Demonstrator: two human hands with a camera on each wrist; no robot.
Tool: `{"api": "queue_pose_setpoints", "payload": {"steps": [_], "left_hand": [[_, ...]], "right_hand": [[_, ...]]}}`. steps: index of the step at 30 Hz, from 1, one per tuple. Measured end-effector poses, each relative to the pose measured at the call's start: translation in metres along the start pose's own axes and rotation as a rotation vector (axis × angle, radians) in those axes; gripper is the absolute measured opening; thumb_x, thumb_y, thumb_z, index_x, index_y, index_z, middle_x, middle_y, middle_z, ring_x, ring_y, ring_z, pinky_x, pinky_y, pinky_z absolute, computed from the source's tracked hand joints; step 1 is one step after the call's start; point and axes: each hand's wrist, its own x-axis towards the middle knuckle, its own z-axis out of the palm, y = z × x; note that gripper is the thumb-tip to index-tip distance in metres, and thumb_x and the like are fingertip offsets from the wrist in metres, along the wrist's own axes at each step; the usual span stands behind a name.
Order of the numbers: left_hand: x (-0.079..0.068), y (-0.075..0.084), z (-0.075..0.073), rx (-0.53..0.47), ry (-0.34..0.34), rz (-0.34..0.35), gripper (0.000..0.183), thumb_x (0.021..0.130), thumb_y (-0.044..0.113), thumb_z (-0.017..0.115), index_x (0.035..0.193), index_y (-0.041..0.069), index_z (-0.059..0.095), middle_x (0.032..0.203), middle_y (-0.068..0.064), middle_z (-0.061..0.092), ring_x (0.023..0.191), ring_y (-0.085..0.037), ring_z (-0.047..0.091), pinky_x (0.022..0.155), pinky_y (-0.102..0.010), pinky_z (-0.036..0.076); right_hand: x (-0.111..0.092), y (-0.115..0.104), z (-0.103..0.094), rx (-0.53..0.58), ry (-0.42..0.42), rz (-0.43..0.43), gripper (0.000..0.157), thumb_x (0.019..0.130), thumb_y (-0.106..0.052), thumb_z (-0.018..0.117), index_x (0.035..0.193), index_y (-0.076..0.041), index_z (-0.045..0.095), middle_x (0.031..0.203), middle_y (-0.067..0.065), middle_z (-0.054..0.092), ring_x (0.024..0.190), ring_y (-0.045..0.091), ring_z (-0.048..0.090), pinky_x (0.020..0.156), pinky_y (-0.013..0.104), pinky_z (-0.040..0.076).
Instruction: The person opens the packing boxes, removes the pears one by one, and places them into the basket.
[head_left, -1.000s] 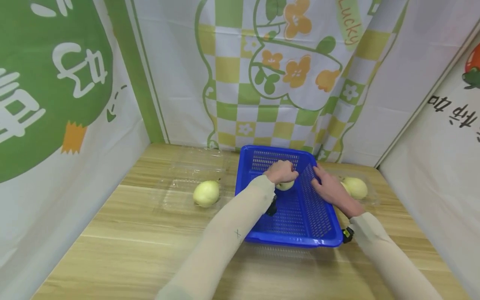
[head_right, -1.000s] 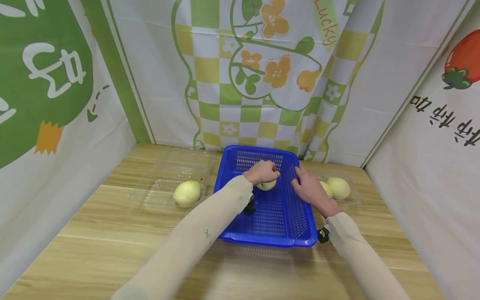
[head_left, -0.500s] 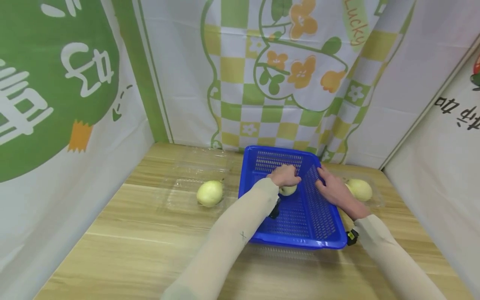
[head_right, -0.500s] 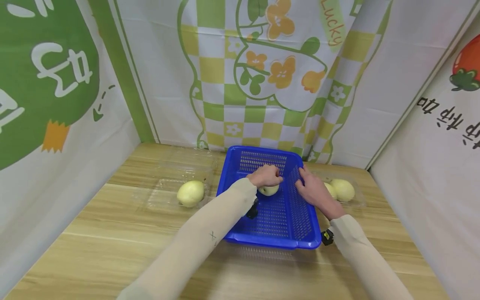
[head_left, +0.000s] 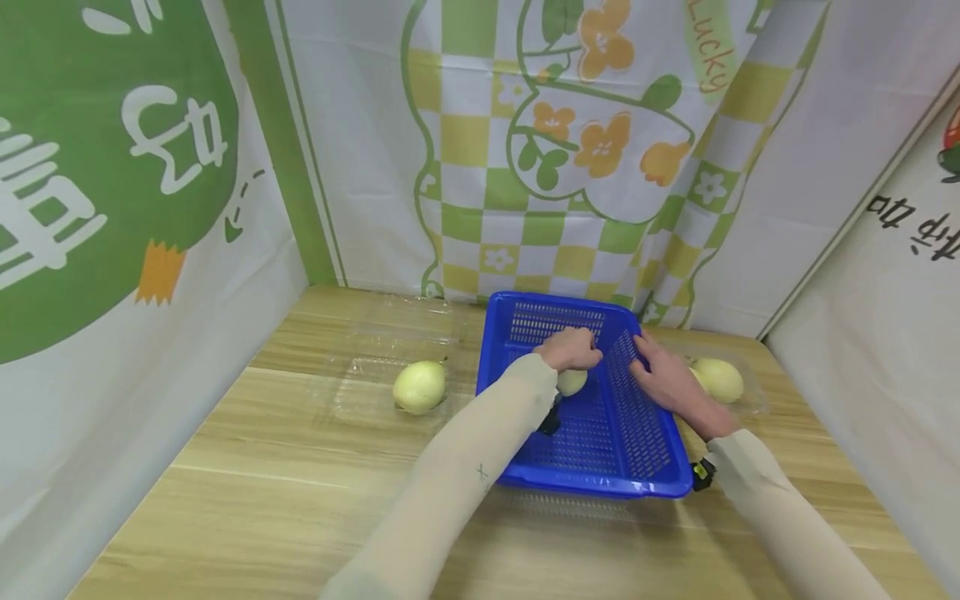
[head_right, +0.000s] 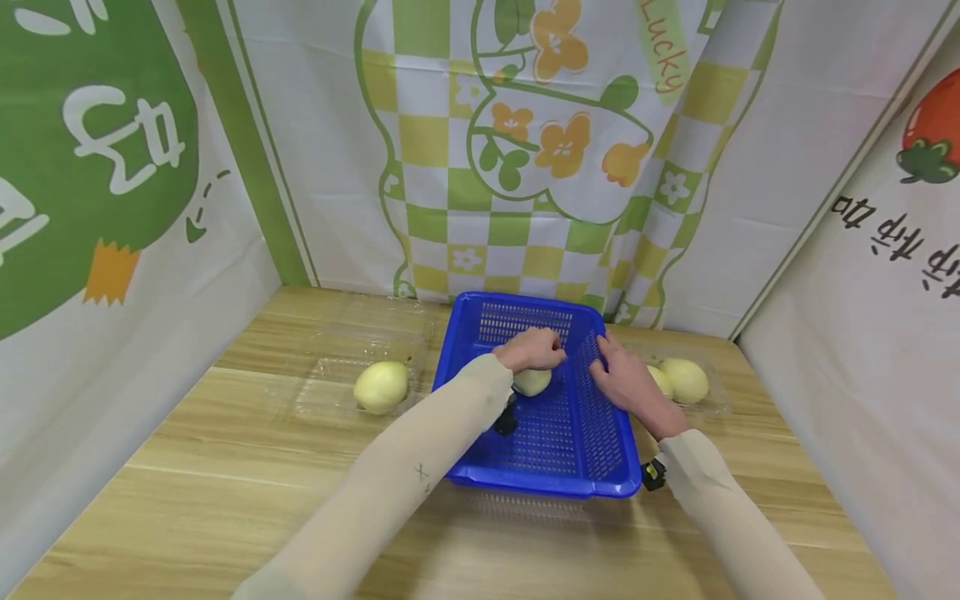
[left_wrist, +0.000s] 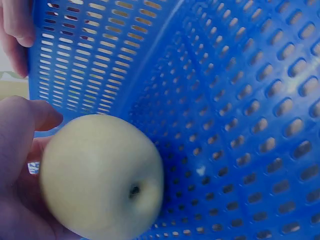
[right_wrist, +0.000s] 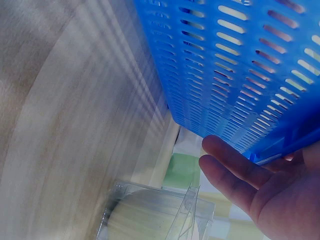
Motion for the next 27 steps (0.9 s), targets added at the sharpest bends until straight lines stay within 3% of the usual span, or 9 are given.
{"api": "queue_pose_setpoints", "payload": {"steps": [4,7,11,16,18,20,23,25,27], "left_hand": [[-0.003,0.004,-0.007,-0.010,-0.015,-0.013,0.022,0.090,0.035,0.046,0.083,0.018,0.058,0.082,0.001,0.057,0.067,-0.015,0.050,0.059,-0.033,0.042],[-0.006,0.008,-0.013,-0.027,-0.028,-0.033,0.027,0.090,0.037,0.046,0.102,0.019,0.063,0.103,0.002,0.063,0.083,-0.014,0.057,0.070,-0.036,0.046],[-0.008,0.011,-0.022,-0.006,-0.067,-0.045,0.038,0.090,0.038,0.046,0.121,0.022,0.058,0.125,0.005,0.057,0.102,-0.013,0.056,0.080,-0.039,0.047],[-0.010,0.015,-0.033,0.038,-0.092,-0.036,0.041,0.090,0.040,0.046,0.124,0.021,0.056,0.127,0.005,0.055,0.106,-0.014,0.055,0.083,-0.037,0.046],[-0.012,0.016,-0.038,0.044,-0.097,-0.018,0.035,0.090,0.039,0.046,0.115,0.019,0.060,0.118,0.004,0.059,0.101,-0.014,0.056,0.081,-0.034,0.046],[-0.014,0.017,-0.044,0.033,-0.109,-0.012,0.026,0.089,0.036,0.046,0.095,0.017,0.062,0.095,0.003,0.062,0.081,-0.013,0.055,0.070,-0.032,0.045],[-0.015,0.021,-0.053,0.024,-0.128,-0.020,0.024,0.086,0.031,0.046,0.068,0.017,0.052,0.063,0.004,0.049,0.054,-0.013,0.040,0.054,-0.031,0.037],[-0.018,0.024,-0.059,0.020,-0.123,-0.016,0.025,0.084,0.029,0.046,0.061,0.017,0.047,0.056,0.003,0.045,0.049,-0.014,0.035,0.051,-0.031,0.034],[-0.021,0.028,-0.064,0.050,-0.101,0.011,0.025,0.083,0.029,0.045,0.061,0.018,0.047,0.059,0.003,0.046,0.052,-0.014,0.038,0.052,-0.031,0.036]], "right_hand": [[0.000,0.000,0.001,0.008,-0.001,0.000,0.055,0.093,-0.017,0.040,0.141,0.007,0.029,0.146,0.026,0.026,0.119,0.047,0.043,0.095,0.056,0.037],[0.000,0.000,0.001,0.013,-0.002,-0.001,0.055,0.093,-0.017,0.041,0.141,0.007,0.029,0.146,0.026,0.026,0.120,0.047,0.042,0.096,0.056,0.036],[0.000,-0.001,0.000,0.017,0.001,0.001,0.055,0.093,-0.017,0.041,0.141,0.007,0.030,0.146,0.027,0.025,0.122,0.047,0.040,0.097,0.056,0.035],[0.000,-0.001,0.001,0.013,0.016,-0.004,0.055,0.093,-0.019,0.041,0.140,0.007,0.030,0.146,0.026,0.026,0.121,0.047,0.041,0.096,0.055,0.036],[0.001,-0.001,0.002,0.015,0.019,-0.010,0.054,0.094,-0.019,0.041,0.140,0.007,0.030,0.145,0.027,0.027,0.120,0.047,0.042,0.095,0.055,0.037],[0.001,-0.001,0.002,0.017,0.018,-0.013,0.054,0.094,-0.018,0.041,0.140,0.007,0.030,0.145,0.027,0.027,0.120,0.047,0.042,0.095,0.055,0.037],[0.000,-0.001,0.002,0.023,0.020,-0.009,0.054,0.093,-0.018,0.041,0.140,0.006,0.031,0.145,0.026,0.028,0.119,0.046,0.044,0.094,0.055,0.038],[0.000,-0.001,0.001,0.026,0.023,-0.006,0.054,0.093,-0.018,0.041,0.140,0.006,0.031,0.145,0.026,0.028,0.118,0.046,0.045,0.093,0.055,0.039],[-0.001,0.000,0.001,0.029,0.023,-0.006,0.054,0.093,-0.018,0.042,0.141,0.006,0.031,0.145,0.026,0.028,0.117,0.046,0.045,0.092,0.055,0.039]]}}
